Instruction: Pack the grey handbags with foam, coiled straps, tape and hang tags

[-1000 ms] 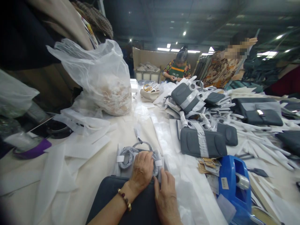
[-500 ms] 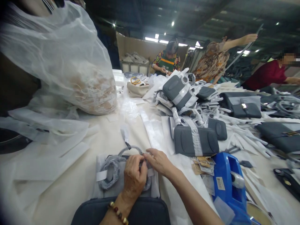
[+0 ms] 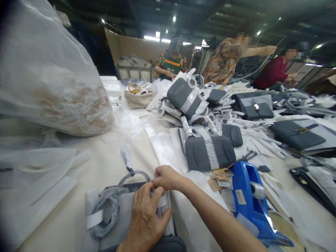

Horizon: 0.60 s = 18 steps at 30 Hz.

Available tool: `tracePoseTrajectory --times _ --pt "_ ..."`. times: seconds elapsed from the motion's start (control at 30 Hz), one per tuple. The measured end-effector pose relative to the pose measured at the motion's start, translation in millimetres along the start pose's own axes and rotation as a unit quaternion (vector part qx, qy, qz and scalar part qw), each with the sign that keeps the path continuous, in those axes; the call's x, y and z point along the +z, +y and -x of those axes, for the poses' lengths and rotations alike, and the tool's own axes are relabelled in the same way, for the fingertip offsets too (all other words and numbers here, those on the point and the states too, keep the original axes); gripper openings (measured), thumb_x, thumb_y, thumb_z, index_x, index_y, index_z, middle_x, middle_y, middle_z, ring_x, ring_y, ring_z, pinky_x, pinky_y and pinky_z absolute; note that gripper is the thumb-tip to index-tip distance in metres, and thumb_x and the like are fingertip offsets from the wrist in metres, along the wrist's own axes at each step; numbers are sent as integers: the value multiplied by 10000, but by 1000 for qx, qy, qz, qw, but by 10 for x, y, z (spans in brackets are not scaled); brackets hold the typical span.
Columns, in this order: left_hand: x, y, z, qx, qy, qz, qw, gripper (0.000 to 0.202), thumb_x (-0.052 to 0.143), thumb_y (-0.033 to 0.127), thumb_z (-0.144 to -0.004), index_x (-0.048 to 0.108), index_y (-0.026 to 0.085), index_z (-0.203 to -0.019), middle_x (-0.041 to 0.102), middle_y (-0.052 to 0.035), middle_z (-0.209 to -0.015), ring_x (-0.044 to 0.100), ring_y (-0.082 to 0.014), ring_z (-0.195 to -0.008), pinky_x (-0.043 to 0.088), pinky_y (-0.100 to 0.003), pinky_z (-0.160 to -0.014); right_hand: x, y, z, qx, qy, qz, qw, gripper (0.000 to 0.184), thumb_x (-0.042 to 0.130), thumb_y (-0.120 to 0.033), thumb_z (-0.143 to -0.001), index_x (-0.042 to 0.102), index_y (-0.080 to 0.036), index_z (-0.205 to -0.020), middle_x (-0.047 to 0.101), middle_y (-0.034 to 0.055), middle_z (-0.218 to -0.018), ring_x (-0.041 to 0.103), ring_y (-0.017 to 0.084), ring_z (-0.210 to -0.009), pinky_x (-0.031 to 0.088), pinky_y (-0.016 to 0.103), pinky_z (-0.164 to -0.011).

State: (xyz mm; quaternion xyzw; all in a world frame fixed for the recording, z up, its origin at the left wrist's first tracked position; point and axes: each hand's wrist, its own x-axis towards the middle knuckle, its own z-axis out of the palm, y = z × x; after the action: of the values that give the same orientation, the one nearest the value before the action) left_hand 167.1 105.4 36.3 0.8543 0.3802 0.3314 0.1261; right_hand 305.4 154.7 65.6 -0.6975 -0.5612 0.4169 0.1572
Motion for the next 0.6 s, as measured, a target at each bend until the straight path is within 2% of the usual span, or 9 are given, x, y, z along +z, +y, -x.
tracePoseTrajectory --times 0.1,0.23,0.47,0.6 --pt "29 -29 15 4 3 5 1000 384 627 171 -644 524 234 -1008 483 -106 -1068 486 -300 -987 458 -487 -804 12 -26 -2 7 29 17 999 77 620 -138 -634 550 -165 -615 458 -69 -527 426 92 -554 288 197 -488" --pt "43 -71 31 22 -30 9 999 374 627 163 -651 529 248 -1002 474 -104 -1100 480 -305 -1021 452 -496 -819 25 -49 19 9 58 41 997 73 612 -115 -652 567 -170 -640 504 -47 -577 444 107 -584 298 213 -518" --pt "37 -68 11 36 -19 3 999 394 621 153 -655 513 235 -1025 490 -113 -1093 494 -306 -1000 462 -498 -797 19 -69 23 1 66 44 997 89 618 -97 -666 579 -168 -704 573 -12 -668 507 126 -637 329 214 -543" --pt "57 -58 28 21 -31 13 999 354 604 145 -663 515 223 -997 492 -117 -1102 489 -311 -1019 458 -512 -810 36 -59 13 -7 70 35 997 153 598 -66 -657 574 -171 -766 579 -16 -679 517 123 -627 337 207 -539"
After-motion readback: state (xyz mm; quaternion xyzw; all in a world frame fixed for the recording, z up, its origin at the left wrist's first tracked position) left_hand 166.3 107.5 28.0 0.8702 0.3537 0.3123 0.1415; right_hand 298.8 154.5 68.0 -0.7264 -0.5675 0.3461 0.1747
